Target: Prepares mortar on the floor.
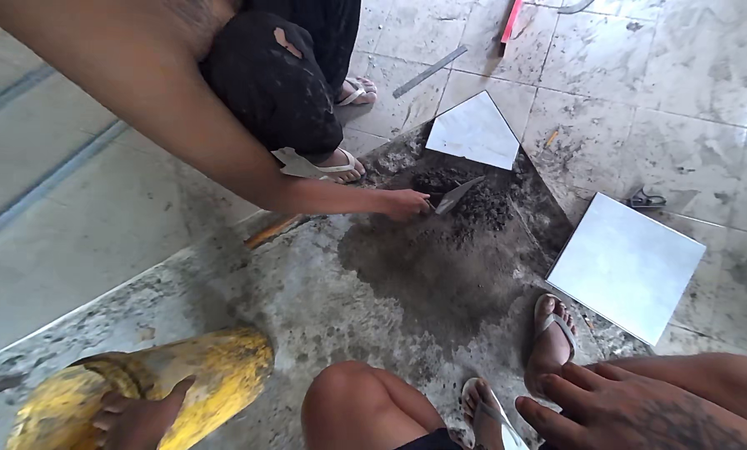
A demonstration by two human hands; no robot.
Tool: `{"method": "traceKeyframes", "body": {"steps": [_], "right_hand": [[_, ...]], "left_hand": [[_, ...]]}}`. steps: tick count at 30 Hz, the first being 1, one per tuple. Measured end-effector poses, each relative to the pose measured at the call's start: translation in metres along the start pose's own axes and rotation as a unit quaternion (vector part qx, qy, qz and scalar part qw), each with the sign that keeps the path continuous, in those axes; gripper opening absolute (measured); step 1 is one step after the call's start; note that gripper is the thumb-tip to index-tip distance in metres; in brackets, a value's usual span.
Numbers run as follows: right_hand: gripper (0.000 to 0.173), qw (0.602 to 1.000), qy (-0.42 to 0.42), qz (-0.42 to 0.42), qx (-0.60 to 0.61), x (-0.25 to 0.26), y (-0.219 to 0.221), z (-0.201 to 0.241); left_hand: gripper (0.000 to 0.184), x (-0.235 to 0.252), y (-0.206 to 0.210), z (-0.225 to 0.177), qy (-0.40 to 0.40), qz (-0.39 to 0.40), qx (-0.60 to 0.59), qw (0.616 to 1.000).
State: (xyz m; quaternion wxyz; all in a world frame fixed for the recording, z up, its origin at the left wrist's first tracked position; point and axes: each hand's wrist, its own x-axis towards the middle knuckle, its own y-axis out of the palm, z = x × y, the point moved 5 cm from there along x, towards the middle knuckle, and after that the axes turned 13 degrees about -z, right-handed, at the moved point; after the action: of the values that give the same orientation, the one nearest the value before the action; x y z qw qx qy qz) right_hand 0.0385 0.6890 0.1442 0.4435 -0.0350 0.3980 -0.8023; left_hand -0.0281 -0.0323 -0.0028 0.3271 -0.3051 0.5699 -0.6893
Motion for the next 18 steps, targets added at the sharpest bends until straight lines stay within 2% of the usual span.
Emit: {"method": "traceKeyframes", "body": {"steps": [18], "right_hand": [[0.045,1.0,-0.002,-0.004,-0.002,0.0006,-0.0015,-0.0006]], "left_hand": [[0.115,0.002,0.0023,0.0021,-0.002,0.002,0.007,1.0]]}}
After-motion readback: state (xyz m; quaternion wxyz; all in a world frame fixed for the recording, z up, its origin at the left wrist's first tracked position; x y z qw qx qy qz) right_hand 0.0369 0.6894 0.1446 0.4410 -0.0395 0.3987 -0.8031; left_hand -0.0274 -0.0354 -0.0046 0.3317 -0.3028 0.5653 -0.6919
